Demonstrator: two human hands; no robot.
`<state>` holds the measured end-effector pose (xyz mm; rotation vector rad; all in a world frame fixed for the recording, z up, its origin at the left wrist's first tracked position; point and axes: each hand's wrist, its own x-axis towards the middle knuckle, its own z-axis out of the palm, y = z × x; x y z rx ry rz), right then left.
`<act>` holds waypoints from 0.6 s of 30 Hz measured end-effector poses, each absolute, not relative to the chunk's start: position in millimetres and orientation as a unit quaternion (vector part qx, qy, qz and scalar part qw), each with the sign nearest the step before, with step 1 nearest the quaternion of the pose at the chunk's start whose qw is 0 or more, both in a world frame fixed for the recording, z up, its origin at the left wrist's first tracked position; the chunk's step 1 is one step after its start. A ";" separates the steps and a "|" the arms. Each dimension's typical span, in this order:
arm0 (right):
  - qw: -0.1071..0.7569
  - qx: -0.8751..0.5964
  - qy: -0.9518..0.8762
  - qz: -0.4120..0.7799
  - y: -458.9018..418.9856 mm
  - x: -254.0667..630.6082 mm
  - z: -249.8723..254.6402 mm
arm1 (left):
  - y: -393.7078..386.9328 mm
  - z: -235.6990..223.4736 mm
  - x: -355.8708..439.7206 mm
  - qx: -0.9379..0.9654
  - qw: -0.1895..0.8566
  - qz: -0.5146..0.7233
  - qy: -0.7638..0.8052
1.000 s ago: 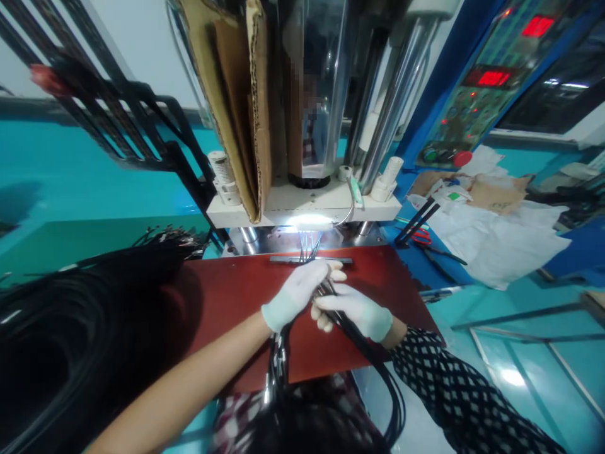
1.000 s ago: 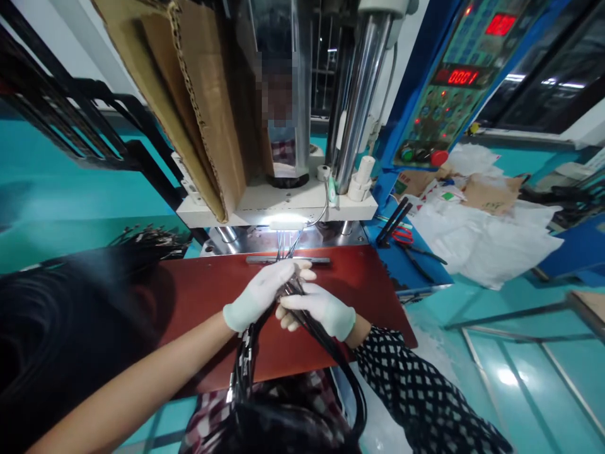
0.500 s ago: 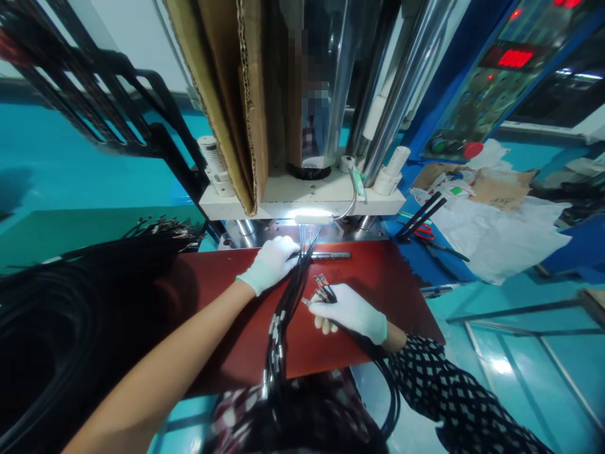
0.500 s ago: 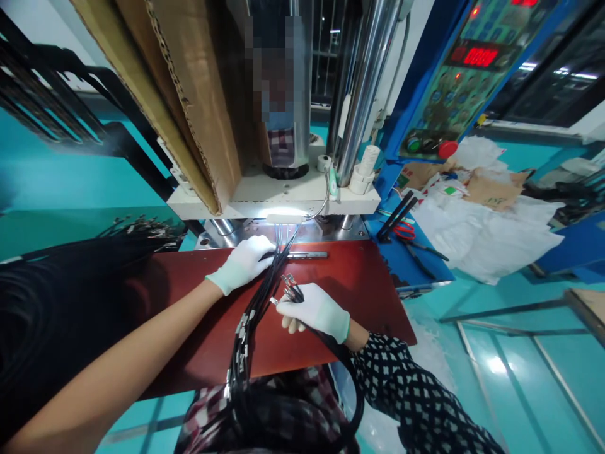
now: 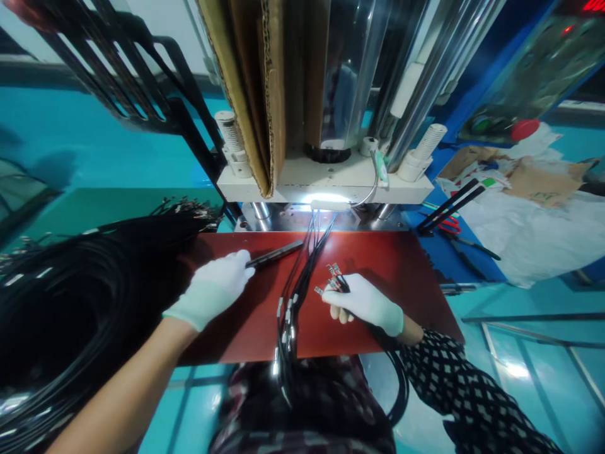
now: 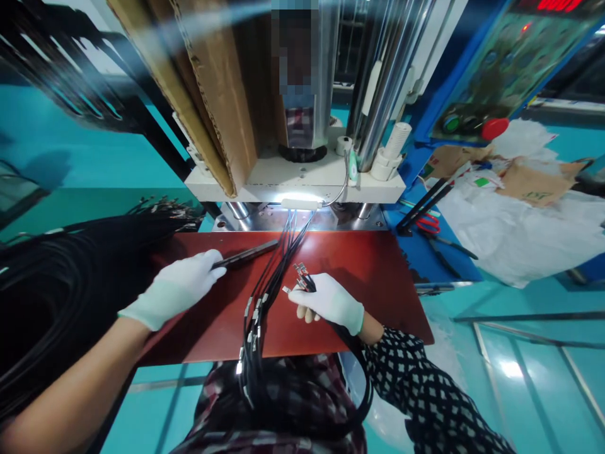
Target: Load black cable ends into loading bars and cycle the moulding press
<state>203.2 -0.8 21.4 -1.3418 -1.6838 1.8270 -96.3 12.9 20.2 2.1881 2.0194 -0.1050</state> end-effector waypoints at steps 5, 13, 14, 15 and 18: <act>0.165 -0.422 -0.559 0.694 2.3 197.9 28.9 | -17.5 44.6 -112.9 0.691 0.273 0.176 0.646; 0.171 -0.427 -0.563 0.687 -3.9 184.1 44.4 | 8.2 38.2 -28.1 0.572 0.684 0.248 0.379; 0.167 -0.438 -0.567 0.677 -4.9 182.8 44.4 | 12.4 34.7 -19.2 0.568 0.694 0.255 0.362; 0.163 -0.450 -0.569 0.669 -5.9 181.6 43.9 | 15.4 31.5 -11.6 0.566 0.694 0.267 0.356; 0.173 -0.476 -0.560 0.656 -7.9 179.0 39.1 | 18.4 23.7 3.0 0.559 0.682 0.295 0.367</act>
